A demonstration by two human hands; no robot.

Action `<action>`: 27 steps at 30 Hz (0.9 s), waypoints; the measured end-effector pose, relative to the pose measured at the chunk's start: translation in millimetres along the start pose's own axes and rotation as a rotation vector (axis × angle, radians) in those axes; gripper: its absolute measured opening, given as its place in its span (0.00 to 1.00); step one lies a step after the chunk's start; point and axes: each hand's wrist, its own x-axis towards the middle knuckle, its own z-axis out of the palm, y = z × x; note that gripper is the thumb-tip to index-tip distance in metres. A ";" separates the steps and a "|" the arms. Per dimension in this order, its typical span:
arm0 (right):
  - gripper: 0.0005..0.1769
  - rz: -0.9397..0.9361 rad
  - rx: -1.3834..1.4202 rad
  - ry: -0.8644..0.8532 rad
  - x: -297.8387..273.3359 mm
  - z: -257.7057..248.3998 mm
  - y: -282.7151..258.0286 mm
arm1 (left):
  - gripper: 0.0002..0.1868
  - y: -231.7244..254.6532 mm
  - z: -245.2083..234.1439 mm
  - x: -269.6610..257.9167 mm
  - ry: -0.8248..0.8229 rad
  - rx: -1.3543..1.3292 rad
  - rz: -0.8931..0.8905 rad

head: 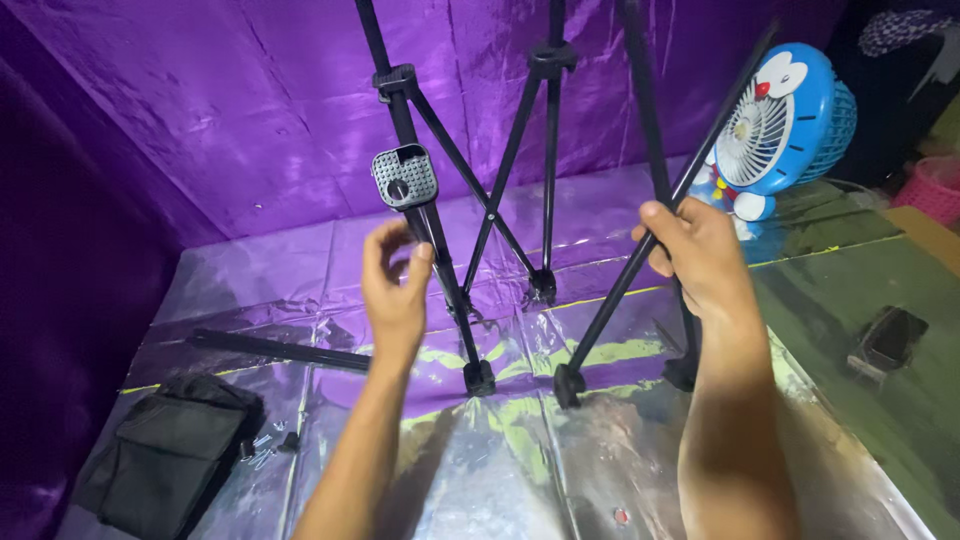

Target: The person assembles a black tripod on a reflective table. They connect the legs to the central hub, tighten joints with a screwdriver, and extend the legs into a standing position. The tripod is left standing upright on the table.

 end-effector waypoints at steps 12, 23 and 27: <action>0.17 0.081 -0.277 0.199 75.9 88.1 74.8 | 0.30 -61.5 24.5 -48.6 -0.013 0.548 -0.124; 0.18 -0.044 -0.449 0.291 85.1 105.6 87.6 | 0.32 -51.3 -18.7 -57.9 0.035 0.598 -0.126; 0.18 0.145 -0.263 0.210 79.9 95.1 82.7 | 0.30 -41.6 -22.6 -60.9 0.015 0.534 -0.220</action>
